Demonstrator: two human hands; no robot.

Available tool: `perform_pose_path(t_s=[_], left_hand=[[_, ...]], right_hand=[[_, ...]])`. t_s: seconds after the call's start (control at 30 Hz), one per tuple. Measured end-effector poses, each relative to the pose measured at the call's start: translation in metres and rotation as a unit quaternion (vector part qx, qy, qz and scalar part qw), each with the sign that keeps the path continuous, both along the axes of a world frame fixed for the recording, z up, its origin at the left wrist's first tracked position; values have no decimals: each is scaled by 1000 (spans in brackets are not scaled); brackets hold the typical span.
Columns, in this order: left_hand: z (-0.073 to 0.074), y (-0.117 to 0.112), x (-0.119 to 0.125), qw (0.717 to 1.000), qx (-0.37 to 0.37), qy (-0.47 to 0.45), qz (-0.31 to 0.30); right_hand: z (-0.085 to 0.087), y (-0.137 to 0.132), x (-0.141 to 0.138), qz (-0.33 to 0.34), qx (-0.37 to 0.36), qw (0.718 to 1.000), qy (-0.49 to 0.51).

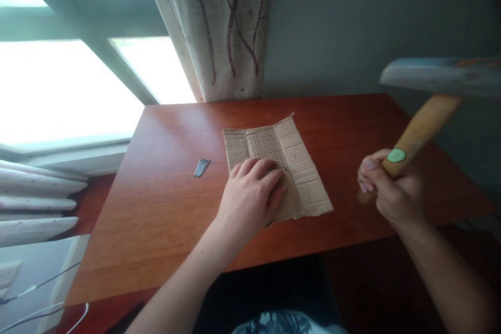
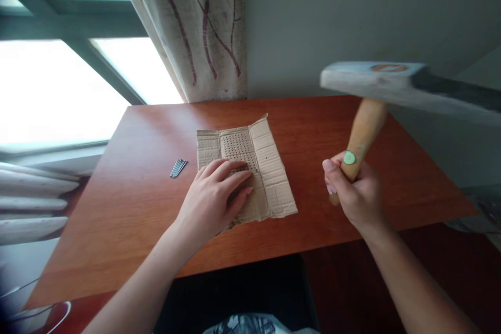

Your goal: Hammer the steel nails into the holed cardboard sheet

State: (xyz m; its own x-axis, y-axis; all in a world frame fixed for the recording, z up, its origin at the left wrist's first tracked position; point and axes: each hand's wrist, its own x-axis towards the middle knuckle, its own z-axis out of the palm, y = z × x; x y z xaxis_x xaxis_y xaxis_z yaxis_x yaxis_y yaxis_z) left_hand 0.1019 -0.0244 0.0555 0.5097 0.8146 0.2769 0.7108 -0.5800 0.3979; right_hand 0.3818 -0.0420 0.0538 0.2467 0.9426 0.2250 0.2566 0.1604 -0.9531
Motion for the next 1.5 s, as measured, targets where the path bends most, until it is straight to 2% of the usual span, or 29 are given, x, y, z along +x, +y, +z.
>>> perform_pose_path(t_s=[0.1, 0.17, 0.3, 0.47, 1.0, 1.17, 1.27, 1.37, 1.43, 1.5], left_hand=[[1, 0, -1, 1000, 0, 3, -2], [1, 0, -1, 1000, 1, 4, -3], [0, 0, 0, 1000, 12, 7, 7], [0, -1, 1, 999, 22, 20, 12], [-1, 23, -1, 999, 19, 39, 22], [-2, 22, -1, 999, 27, -12, 24], [0, 21, -12, 989, 86, -105, 58], [0, 22, -40, 970, 120, -155, 145], [-4, 24, -65, 960, 97, -132, 226], [-11, 24, -89, 955, 49, -68, 286]], right_hand=[[-9, 25, -14, 49, 27, 991, 118], [-14, 39, -19, 42, 51, 987, 148], [-27, 58, -23, -3, 93, 982, 162], [-44, 67, -23, -9, 111, 984, 137], [-46, 88, -41, -28, 106, 987, 120], [-49, 90, -41, -34, 108, 986, 121], [-51, 89, -41, -39, 114, 984, 132], [-52, 88, -40, -42, 119, 982, 143], [-52, 87, -38, -39, 116, 982, 142], [-52, 86, -37, -28, 110, 984, 140]])
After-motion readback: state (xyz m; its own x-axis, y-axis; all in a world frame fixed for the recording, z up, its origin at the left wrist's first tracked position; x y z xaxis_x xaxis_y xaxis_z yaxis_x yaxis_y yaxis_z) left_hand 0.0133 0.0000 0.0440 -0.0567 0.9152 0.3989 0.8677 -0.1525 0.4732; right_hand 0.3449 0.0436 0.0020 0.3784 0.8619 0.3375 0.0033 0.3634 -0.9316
